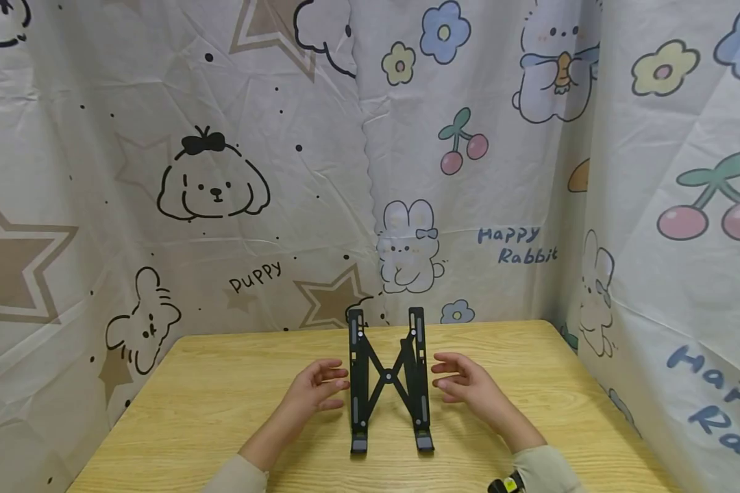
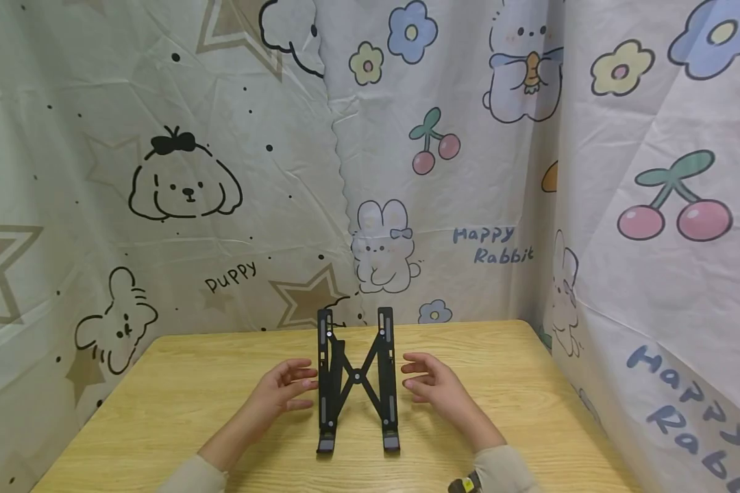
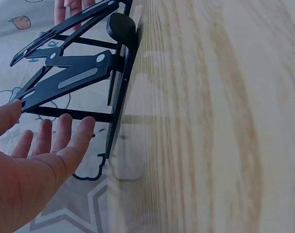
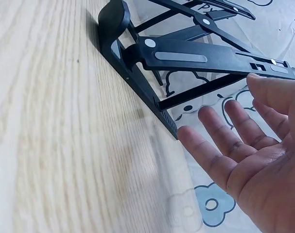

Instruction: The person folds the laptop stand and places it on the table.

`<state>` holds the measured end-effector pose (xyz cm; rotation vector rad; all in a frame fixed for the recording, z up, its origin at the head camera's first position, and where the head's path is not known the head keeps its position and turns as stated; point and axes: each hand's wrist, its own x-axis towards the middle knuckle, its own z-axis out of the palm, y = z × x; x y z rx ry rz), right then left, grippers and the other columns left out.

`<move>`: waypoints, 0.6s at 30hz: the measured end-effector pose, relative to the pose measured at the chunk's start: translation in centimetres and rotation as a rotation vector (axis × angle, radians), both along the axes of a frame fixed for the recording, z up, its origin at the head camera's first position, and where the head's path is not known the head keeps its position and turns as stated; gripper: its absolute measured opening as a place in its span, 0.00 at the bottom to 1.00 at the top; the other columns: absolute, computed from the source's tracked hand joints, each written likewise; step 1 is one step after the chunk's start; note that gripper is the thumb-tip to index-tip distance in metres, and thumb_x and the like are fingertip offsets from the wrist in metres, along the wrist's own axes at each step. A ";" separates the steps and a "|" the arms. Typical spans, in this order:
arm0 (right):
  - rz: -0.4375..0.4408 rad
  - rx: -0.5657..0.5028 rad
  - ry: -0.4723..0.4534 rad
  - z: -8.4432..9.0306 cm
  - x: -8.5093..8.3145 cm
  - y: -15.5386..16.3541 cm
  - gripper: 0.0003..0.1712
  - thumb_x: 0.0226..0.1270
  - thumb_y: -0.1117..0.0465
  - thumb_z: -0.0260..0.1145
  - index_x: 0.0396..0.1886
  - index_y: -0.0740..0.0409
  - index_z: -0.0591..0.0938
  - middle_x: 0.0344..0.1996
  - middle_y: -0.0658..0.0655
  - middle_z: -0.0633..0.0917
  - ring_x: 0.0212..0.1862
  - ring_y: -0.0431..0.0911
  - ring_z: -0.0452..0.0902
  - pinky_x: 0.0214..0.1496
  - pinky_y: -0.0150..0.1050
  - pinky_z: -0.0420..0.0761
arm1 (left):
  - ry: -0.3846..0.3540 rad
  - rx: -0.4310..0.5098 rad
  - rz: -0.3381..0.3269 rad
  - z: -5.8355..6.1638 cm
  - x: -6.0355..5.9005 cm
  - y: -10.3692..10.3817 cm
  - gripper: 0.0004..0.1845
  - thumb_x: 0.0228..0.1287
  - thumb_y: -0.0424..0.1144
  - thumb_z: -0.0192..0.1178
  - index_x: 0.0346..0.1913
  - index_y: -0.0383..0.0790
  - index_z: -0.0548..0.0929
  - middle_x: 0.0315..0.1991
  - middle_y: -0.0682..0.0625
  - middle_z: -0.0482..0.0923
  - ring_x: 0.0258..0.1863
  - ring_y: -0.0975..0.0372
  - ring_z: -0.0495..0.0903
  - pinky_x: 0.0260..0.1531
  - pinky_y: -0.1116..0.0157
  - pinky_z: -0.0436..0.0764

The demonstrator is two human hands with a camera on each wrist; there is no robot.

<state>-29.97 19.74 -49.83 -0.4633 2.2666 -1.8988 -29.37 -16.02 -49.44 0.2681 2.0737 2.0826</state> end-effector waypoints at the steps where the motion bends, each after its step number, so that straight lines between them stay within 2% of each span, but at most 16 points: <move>1: 0.004 0.000 0.000 -0.1 0.0 0.0 0.32 0.76 0.63 0.64 0.75 0.60 0.67 0.65 0.72 0.74 0.61 0.59 0.80 0.56 0.54 0.85 | -0.001 0.003 -0.001 -0.1 0.0 0.0 0.28 0.76 0.37 0.60 0.72 0.30 0.66 0.65 0.31 0.72 0.59 0.49 0.82 0.54 0.46 0.84; 8: 0.008 -0.029 -0.018 0.1 -0.1 -0.9 0.30 0.76 0.65 0.63 0.74 0.61 0.68 0.64 0.70 0.76 0.58 0.57 0.82 0.54 0.55 0.86 | -0.015 0.034 -0.006 -0.7 -0.5 0.5 0.27 0.75 0.34 0.61 0.70 0.27 0.67 0.61 0.35 0.76 0.54 0.54 0.84 0.53 0.45 0.84; 18: -0.040 -0.053 -0.043 0.0 -0.4 -2.3 0.28 0.74 0.69 0.64 0.71 0.62 0.71 0.59 0.69 0.77 0.52 0.53 0.83 0.50 0.56 0.87 | -0.020 0.038 0.029 -0.6 -0.6 1.0 0.24 0.74 0.32 0.61 0.68 0.26 0.69 0.57 0.37 0.77 0.49 0.57 0.84 0.49 0.46 0.86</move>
